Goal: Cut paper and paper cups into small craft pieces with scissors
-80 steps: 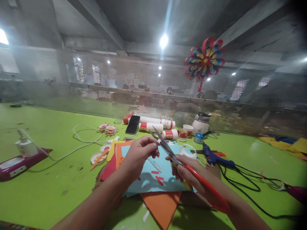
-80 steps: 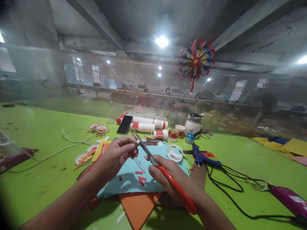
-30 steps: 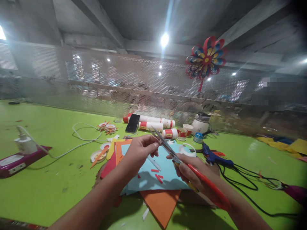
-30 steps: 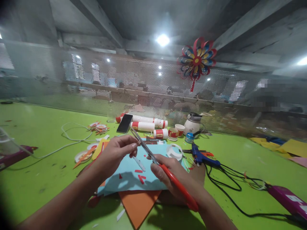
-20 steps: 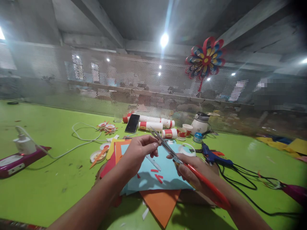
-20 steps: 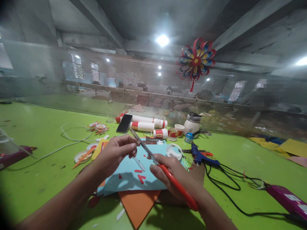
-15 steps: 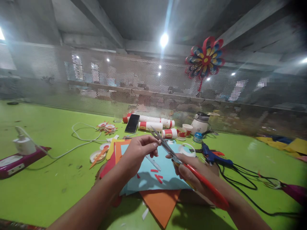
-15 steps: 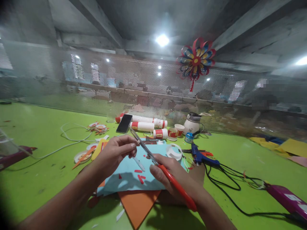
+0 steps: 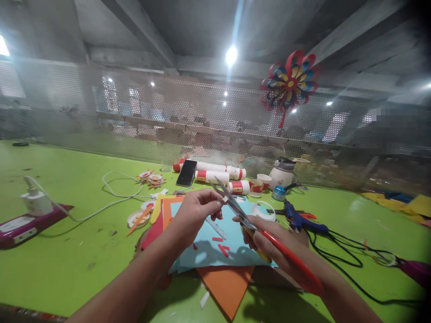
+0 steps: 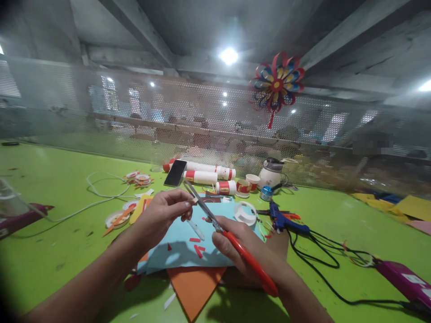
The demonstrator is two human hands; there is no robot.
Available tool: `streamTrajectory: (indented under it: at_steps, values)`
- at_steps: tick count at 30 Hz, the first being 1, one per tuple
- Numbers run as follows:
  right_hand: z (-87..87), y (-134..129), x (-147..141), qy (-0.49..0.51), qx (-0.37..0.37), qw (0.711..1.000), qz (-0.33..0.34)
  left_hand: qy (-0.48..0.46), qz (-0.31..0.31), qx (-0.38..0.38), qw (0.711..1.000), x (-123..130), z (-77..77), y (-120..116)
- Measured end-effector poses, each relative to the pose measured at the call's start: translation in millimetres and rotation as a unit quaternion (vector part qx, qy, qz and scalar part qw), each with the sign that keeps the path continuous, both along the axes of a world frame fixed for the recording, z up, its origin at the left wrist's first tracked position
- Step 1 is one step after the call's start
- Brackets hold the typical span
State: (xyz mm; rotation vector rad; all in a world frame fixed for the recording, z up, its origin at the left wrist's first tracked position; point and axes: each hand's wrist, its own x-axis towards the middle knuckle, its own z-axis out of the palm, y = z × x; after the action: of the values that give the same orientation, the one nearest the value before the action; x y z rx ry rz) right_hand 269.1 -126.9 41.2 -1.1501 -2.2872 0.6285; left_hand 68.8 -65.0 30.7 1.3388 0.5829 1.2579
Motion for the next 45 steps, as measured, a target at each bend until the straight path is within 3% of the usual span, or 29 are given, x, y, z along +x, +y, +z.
streamTrajectory:
  at_steps: [9,17,24,30,39,45]
  values:
    - [-1.8,0.9,-0.1,0.016,0.009,1.000,0.010,-0.002,0.008,0.014,1.000,0.7,-0.3,0.4]
    - [-13.6,9.5,2.5,0.064,0.000,0.998,0.018,0.001,-0.003,0.014,1.000,-0.4,-0.9,1.1]
    - [-19.3,9.2,1.1,0.073,0.003,0.995,-0.075,0.005,-0.004,0.001,1.000,-1.1,-2.2,2.6]
    - [-18.5,22.4,4.6,0.013,0.041,0.984,-0.170,-0.009,-0.026,-0.022,0.999,-0.2,-3.9,2.1]
    - [-19.8,30.2,1.1,-0.055,0.068,0.969,-0.230,-0.019,-0.079,-0.083,0.993,-0.6,-8.1,5.8]
    - [-28.6,36.3,4.5,-0.103,0.063,0.966,-0.228,0.018,-0.062,-0.118,0.991,-1.2,-10.1,9.6]
